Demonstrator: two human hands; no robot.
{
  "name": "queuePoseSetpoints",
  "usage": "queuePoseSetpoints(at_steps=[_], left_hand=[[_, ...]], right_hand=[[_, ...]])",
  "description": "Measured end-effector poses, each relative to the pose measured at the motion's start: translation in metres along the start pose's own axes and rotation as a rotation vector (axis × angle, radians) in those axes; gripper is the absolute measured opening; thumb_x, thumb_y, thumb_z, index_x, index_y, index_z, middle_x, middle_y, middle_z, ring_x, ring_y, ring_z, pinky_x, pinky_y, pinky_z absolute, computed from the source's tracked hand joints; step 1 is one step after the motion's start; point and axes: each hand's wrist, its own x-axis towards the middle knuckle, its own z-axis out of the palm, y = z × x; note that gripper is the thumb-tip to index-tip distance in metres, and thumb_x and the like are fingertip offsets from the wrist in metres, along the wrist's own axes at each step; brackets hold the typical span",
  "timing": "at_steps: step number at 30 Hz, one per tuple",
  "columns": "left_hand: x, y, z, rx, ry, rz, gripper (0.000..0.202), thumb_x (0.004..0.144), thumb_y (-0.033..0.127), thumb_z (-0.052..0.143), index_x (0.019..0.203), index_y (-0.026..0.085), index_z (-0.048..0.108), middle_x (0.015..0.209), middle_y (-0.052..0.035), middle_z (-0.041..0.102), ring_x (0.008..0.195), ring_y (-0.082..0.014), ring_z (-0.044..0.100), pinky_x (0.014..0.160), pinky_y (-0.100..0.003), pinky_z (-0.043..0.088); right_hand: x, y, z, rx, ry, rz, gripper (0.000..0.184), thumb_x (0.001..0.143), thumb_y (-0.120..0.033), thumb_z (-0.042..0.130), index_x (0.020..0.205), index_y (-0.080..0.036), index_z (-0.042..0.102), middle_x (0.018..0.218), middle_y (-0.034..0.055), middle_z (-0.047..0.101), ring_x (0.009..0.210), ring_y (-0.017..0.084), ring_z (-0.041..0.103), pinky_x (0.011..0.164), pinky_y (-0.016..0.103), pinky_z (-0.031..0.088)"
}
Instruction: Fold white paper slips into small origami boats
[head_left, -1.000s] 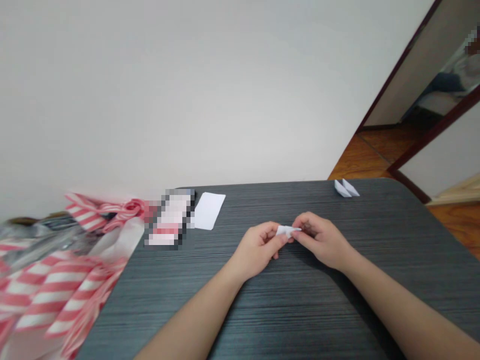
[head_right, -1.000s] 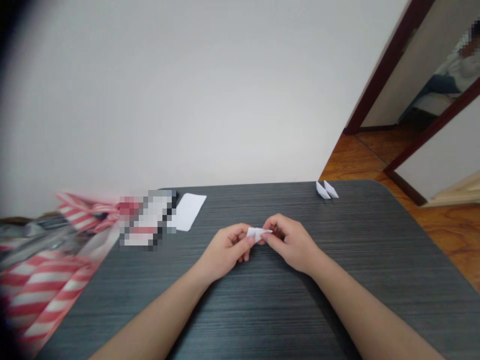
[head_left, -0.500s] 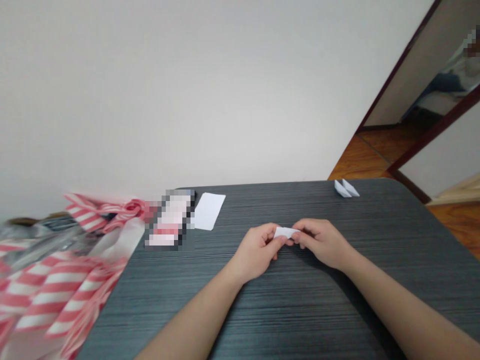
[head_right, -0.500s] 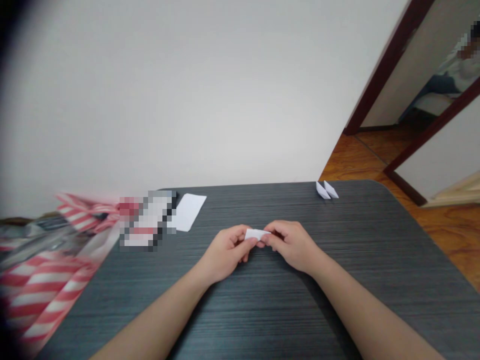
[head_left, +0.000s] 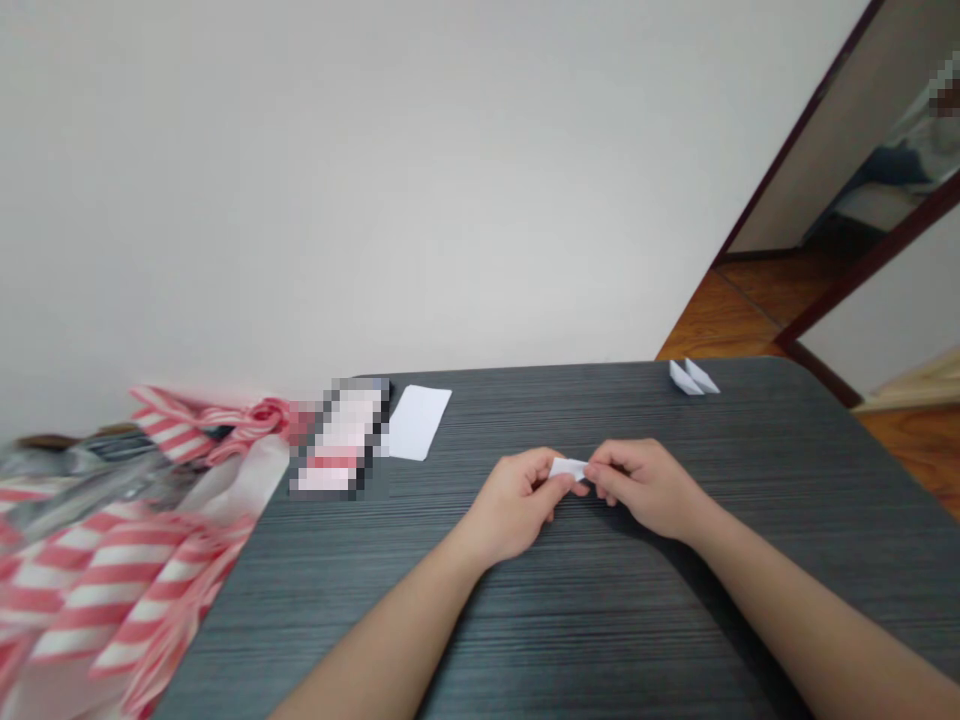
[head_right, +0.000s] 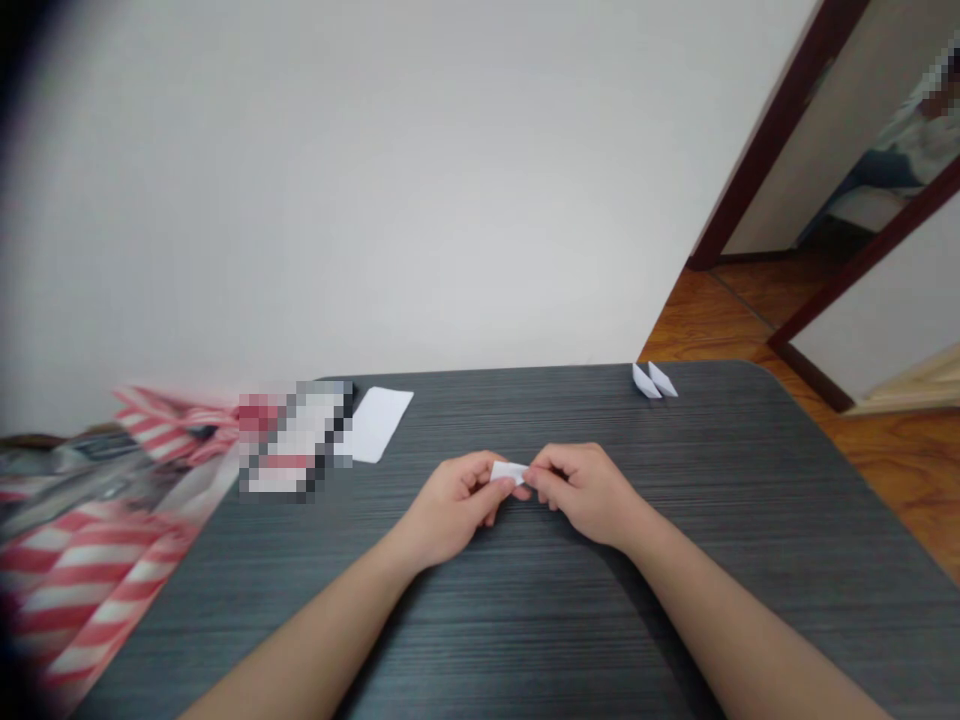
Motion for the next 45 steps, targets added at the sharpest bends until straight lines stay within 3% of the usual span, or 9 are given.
queuePoseSetpoints(at_steps=[8, 19, 33, 45], left_hand=[[0.0010, -0.0012, -0.0023, -0.037, 0.007, -0.012, 0.023, 0.091, 0.033, 0.055, 0.086, 0.014, 0.067, 0.054, 0.0047, 0.052, 0.048, -0.0084, 0.043, 0.047, -0.019, 0.032], [0.0012, -0.0076, -0.0027, -0.041, -0.006, 0.012, 0.023, 0.092, 0.032, 0.055, 0.088, 0.015, 0.068, 0.056, 0.0043, 0.053, 0.049, -0.0082, 0.044, 0.049, -0.019, 0.034], [0.0001, -0.0035, -0.0018, -0.011, -0.004, 0.019, 0.023, 0.092, 0.032, 0.054, 0.085, 0.014, 0.069, 0.056, 0.0045, 0.052, 0.049, -0.0079, 0.043, 0.049, -0.019, 0.033], [0.0004, -0.0039, 0.0001, 0.061, 0.001, -0.002, 0.025, 0.092, 0.033, 0.053, 0.088, 0.015, 0.069, 0.061, 0.0026, 0.056, 0.051, -0.0090, 0.045, 0.050, -0.020, 0.033]], right_hand=[[-0.0005, 0.0039, -0.0017, 0.105, -0.048, 0.005, 0.012, 0.088, -0.022, 0.061, 0.084, -0.018, 0.072, 0.063, -0.0017, 0.064, 0.056, 0.011, 0.056, 0.054, 0.021, 0.041], [0.0008, 0.0037, -0.0003, 0.107, -0.048, 0.016, 0.018, 0.089, -0.016, 0.057, 0.079, -0.018, 0.071, 0.061, -0.0018, 0.066, 0.054, 0.010, 0.060, 0.055, 0.019, 0.044], [-0.0020, 0.0036, -0.0005, 0.160, -0.065, 0.060, 0.022, 0.092, -0.027, 0.056, 0.077, -0.017, 0.069, 0.062, 0.0005, 0.066, 0.055, 0.012, 0.060, 0.054, 0.021, 0.046], [-0.0004, -0.0016, -0.0019, -0.009, -0.045, 0.032, 0.019, 0.092, -0.026, 0.055, 0.078, -0.018, 0.063, 0.060, -0.0023, 0.060, 0.055, 0.012, 0.052, 0.054, 0.022, 0.038]])
